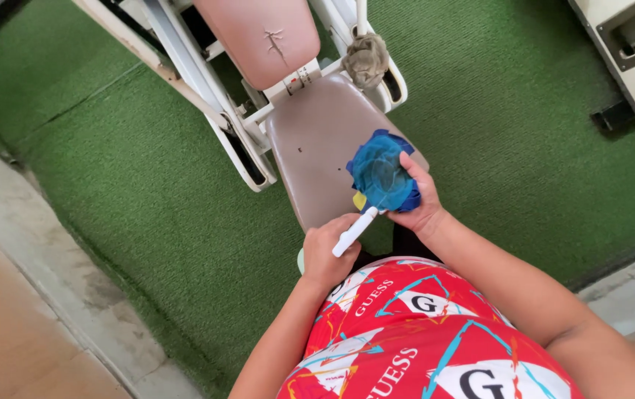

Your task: Cleaning and wiping down various parts of a gym machine using a spray bottle and cloth.

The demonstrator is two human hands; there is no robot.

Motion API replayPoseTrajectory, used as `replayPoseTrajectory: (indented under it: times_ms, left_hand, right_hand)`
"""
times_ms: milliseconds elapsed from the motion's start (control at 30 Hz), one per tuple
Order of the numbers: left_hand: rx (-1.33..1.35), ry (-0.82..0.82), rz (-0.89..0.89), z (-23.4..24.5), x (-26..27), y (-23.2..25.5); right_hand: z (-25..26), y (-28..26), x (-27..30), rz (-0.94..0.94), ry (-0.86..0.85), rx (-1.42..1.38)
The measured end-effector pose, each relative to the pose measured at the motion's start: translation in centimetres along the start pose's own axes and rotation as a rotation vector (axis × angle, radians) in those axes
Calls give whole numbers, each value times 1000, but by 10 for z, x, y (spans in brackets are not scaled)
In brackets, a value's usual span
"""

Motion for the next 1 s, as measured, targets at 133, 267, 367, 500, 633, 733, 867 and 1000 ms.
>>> replayPoseTrajectory:
  times_ms: [133, 267, 367, 500, 633, 733, 867, 1000]
  left_hand:
    - [-16, -5, 77, -19, -17, 4]
    - [14, -13, 48, -41, -52, 21]
    - [39, -27, 3, -59, -84, 48]
    - [64, -17, -22, -94, -126, 72]
    - [70, -3, 37, -133, -166, 91]
    - [103, 26, 100, -157, -188, 104]
    - [148, 50, 89, -180, -216, 116]
    - [215, 13, 60, -194, -241, 125]
  right_hand:
    - [22, -22, -3, -31, 19, -72]
    - [28, -67, -4, -18, -5, -33]
    - [39, -110, -10, -40, 13, -31]
    - [72, -164, -21, -82, -50, -51]
    - [87, -215, -22, -124, -4, -99]
    - [88, -247, -19, -122, 47, -59]
    - [94, -278, -18, -119, 27, -6]
    - [105, -296, -14, -139, 55, -7]
Point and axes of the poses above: each hand's wrist, its own x-axis away from the middle knuckle, its own z-axis out of the back of the hand, y = z × x, the point moved 1 cm from there along -x, towards the middle knuckle, and after that the axes turned 6 degrees about -y, right-handed, at the moved point
